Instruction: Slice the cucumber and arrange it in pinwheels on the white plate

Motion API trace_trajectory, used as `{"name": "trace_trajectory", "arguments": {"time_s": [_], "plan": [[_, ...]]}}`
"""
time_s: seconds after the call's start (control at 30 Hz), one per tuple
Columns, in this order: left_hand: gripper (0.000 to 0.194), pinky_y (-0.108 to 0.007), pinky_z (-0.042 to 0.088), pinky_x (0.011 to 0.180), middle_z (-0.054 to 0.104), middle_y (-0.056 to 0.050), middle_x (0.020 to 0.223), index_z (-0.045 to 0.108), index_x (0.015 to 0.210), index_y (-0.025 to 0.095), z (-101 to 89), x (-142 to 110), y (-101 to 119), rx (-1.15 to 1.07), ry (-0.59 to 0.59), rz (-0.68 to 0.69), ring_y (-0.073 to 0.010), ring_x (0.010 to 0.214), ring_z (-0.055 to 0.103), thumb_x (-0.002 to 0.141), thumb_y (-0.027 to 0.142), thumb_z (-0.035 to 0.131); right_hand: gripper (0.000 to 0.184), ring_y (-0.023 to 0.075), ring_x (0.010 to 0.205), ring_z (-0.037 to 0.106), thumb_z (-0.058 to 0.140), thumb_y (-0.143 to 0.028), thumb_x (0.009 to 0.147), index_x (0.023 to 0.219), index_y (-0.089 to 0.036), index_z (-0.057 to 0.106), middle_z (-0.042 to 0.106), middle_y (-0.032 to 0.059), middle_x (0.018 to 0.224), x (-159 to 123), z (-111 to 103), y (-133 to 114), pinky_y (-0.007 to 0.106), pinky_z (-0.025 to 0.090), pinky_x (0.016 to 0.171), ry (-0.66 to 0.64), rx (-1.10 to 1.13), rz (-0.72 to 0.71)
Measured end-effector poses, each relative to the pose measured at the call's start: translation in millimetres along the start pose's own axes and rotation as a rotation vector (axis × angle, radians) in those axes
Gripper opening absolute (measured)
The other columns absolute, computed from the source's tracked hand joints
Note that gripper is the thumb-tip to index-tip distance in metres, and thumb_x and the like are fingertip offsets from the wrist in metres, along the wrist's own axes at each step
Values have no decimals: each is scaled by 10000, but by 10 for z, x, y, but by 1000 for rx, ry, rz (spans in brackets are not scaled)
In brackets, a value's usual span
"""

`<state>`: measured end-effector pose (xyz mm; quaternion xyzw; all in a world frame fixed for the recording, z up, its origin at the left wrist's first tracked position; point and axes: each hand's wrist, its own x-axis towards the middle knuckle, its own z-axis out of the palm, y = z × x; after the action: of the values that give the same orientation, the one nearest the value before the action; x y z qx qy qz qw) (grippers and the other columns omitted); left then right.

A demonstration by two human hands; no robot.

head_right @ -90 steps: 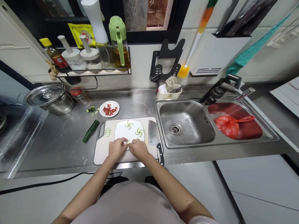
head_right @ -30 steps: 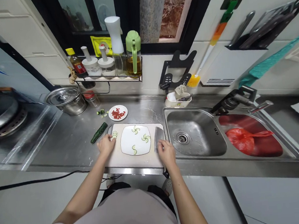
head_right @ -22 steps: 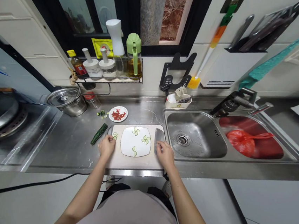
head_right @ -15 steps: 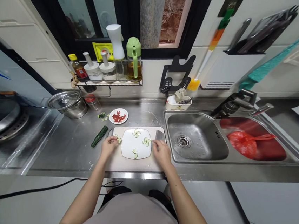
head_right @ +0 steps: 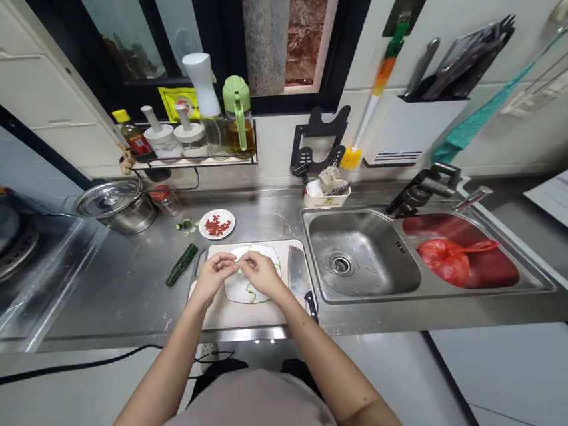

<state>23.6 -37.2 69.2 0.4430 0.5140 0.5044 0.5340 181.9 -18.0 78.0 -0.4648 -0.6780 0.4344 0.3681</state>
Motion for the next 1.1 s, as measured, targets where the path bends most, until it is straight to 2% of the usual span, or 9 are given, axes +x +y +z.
{"name": "trace_trajectory", "arguments": {"time_s": [0.13, 0.27, 0.37, 0.43, 0.57, 0.73, 0.87, 1.1], "plan": [[313, -263, 478, 736, 672, -15, 735, 658, 891, 161, 22, -30, 40, -2, 46, 9, -134, 718, 618, 680, 377, 741, 182, 136, 712, 574, 547, -333, 812, 756, -187, 642, 667, 7, 754, 15, -23, -22, 256, 447, 701, 37, 98, 20], [396, -264, 459, 695, 672, -35, 712, 648, 750, 164, 20, -61, 77, 131, 83, -19, -151, 716, 601, 748, 560, 638, 201, 138, 717, 582, 558, -359, 817, 764, -186, 645, 672, 12, 759, 29, -50, -43, 262, 459, 715, 71, 136, 10], [544, -253, 397, 596, 638, -41, 648, 646, 692, 166, 21, -86, 115, 190, 20, -132, -136, 627, 540, 780, 687, 515, 209, 141, 747, 591, 564, -365, 832, 800, -184, 665, 682, 21, 794, 22, -60, -63, 267, 463, 728, 91, 120, -26], [599, -239, 332, 525, 614, -35, 631, 657, 721, 162, 27, -102, 142, 110, -44, -250, -109, 554, 486, 793, 722, 458, 213, 148, 772, 595, 570, -364, 842, 827, -184, 683, 686, 32, 824, 6, -69, -72, 271, 465, 730, 103, 95, -65], [566, -204, 210, 448, 556, 2, 617, 631, 775, 156, 54, -119, 176, -180, -151, -467, -54, 463, 390, 784, 706, 499, 230, 163, 794, 595, 566, -373, 880, 881, -199, 716, 676, 45, 841, -33, -115, -77, 284, 468, 729, 99, 5, -179], [429, -173, 223, 428, 542, 24, 608, 610, 796, 151, 89, -114, 179, -462, -230, -664, -47, 457, 428, 758, 577, 640, 197, 185, 849, 589, 572, -337, 912, 955, -243, 740, 645, 44, 833, -63, -198, -61, 326, 462, 781, 96, -100, -365], [340, -171, 240, 421, 563, 20, 612, 605, 771, 145, 97, -102, 181, -552, -224, -727, -57, 464, 469, 755, 477, 675, 192, 187, 851, 570, 569, -302, 920, 993, -266, 743, 624, 40, 835, -77, -238, -63, 341, 452, 794, 73, -196, -425], [383, -171, 246, 413, 549, 13, 553, 585, 698, 142, 87, -120, 167, -564, -279, -736, -65, 451, 468, 744, 514, 666, 195, 189, 875, 554, 559, -284, 924, 999, -274, 739, 620, 44, 878, -88, -274, -92, 336, 446, 784, 69, -299, -484]]}}
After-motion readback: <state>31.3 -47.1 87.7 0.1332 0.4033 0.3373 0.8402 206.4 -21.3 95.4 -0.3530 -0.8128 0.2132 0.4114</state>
